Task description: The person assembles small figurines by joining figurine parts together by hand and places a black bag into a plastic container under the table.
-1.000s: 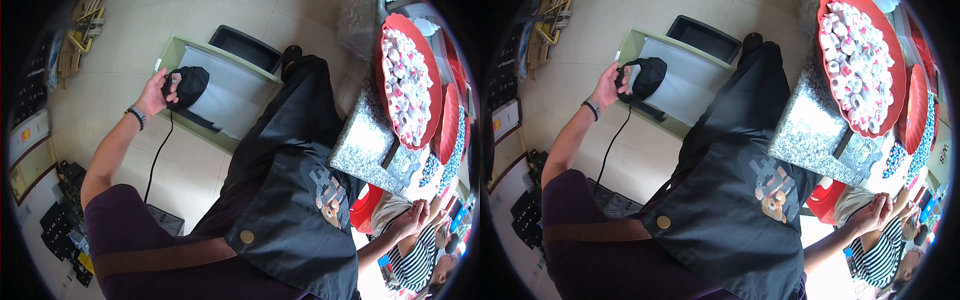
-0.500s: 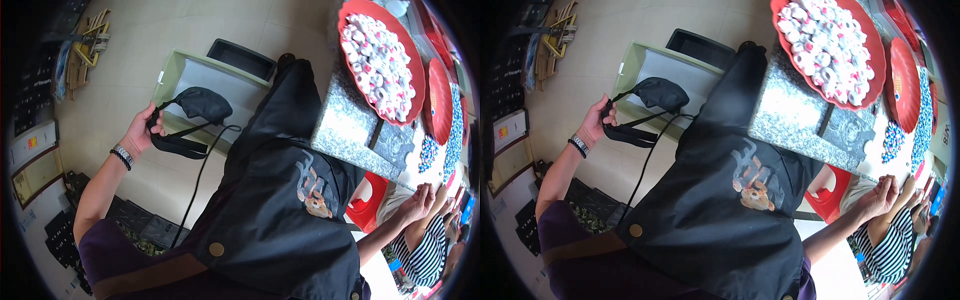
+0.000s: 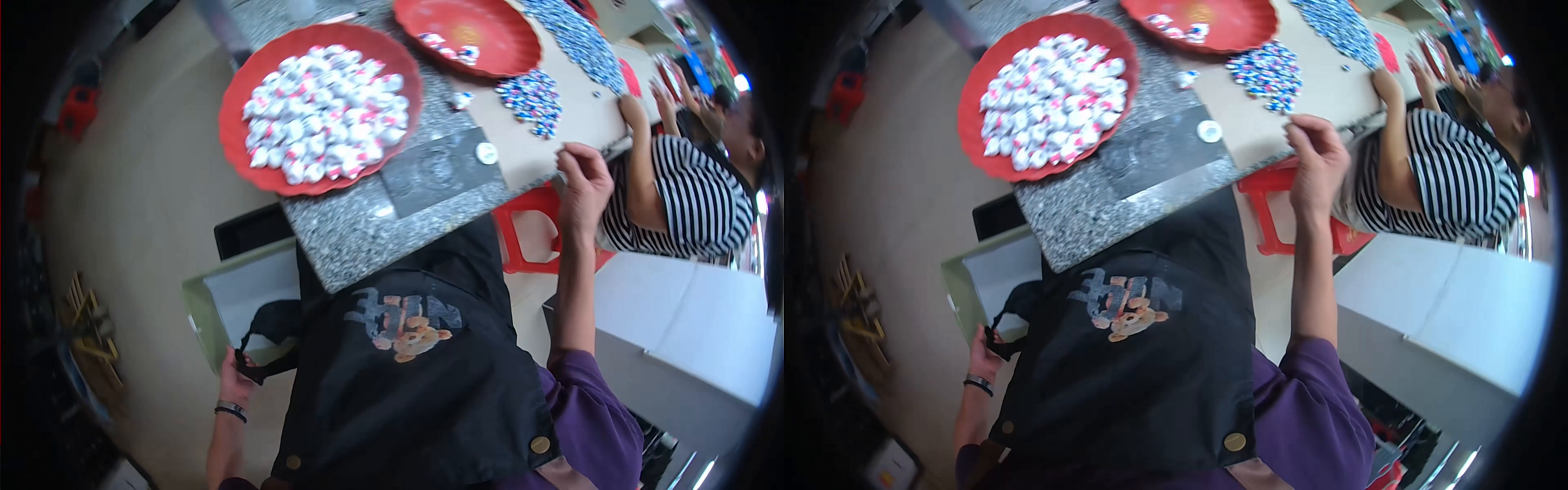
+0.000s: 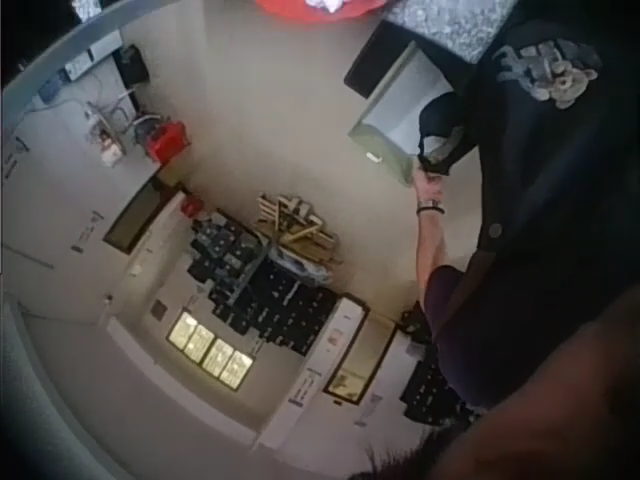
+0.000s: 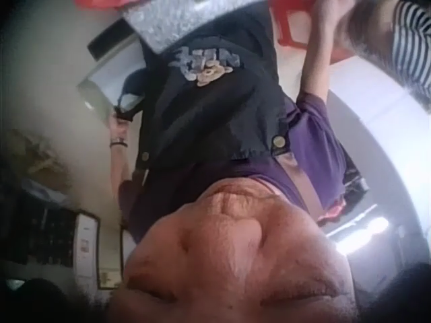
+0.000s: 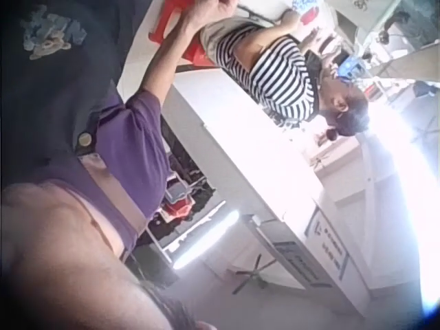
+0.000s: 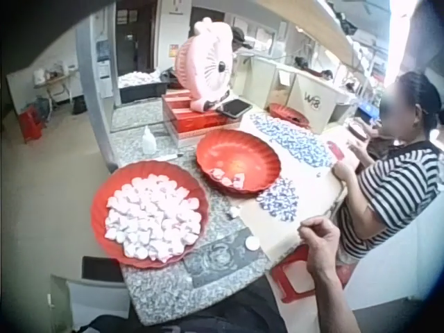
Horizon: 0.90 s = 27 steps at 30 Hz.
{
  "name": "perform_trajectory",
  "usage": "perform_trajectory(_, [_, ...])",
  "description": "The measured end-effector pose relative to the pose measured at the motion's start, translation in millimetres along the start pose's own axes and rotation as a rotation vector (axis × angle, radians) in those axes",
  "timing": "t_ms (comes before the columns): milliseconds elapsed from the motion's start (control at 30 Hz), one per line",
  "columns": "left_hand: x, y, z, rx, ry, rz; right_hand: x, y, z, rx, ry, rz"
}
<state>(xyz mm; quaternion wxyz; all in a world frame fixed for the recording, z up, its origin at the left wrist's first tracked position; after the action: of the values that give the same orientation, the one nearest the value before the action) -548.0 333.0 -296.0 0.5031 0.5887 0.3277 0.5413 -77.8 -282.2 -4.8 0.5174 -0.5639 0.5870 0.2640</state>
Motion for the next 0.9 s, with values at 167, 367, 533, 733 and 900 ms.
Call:
perform_trajectory(167, [1.4, -43.4, 3.5, -0.044, -0.111, 0.072, -9.2, -15.3, 27.6, -0.092, 0.144, -0.012])
perform_trajectory(367, [1.9, -61.3, 11.9, 0.071, -0.484, 0.069, -25.6, -42.4, 41.7, -0.09, 0.555, -0.24])
perform_trajectory(533, [79.1, 52.1, 145.3, 0.029, -0.68, 1.131, -24.8, -46.4, 59.9, -0.19, 0.824, -0.385])
perform_trajectory(733, [62.4, 284.1, 373.0, -0.445, -0.884, 1.882, -25.7, -42.5, 75.7, -0.14, 1.031, -0.52])
perform_trajectory(900, [-15.2, 364.5, 484.1, -0.796, -1.035, 2.105, -31.7, -44.9, 76.2, -0.098, 1.001, -0.543])
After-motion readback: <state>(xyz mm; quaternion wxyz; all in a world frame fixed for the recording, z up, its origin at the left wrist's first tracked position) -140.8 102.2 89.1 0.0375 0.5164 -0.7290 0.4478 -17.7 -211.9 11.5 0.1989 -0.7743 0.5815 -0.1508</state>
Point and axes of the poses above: each hand's wrist, its own y-axis away from the middle knuckle, its own z-axis out of the palm, x = y × z, the point moved 10 cm from there along -y, towards the middle knuckle, and after that the axes turned 15 degrees about y, right-handed, at the moved point
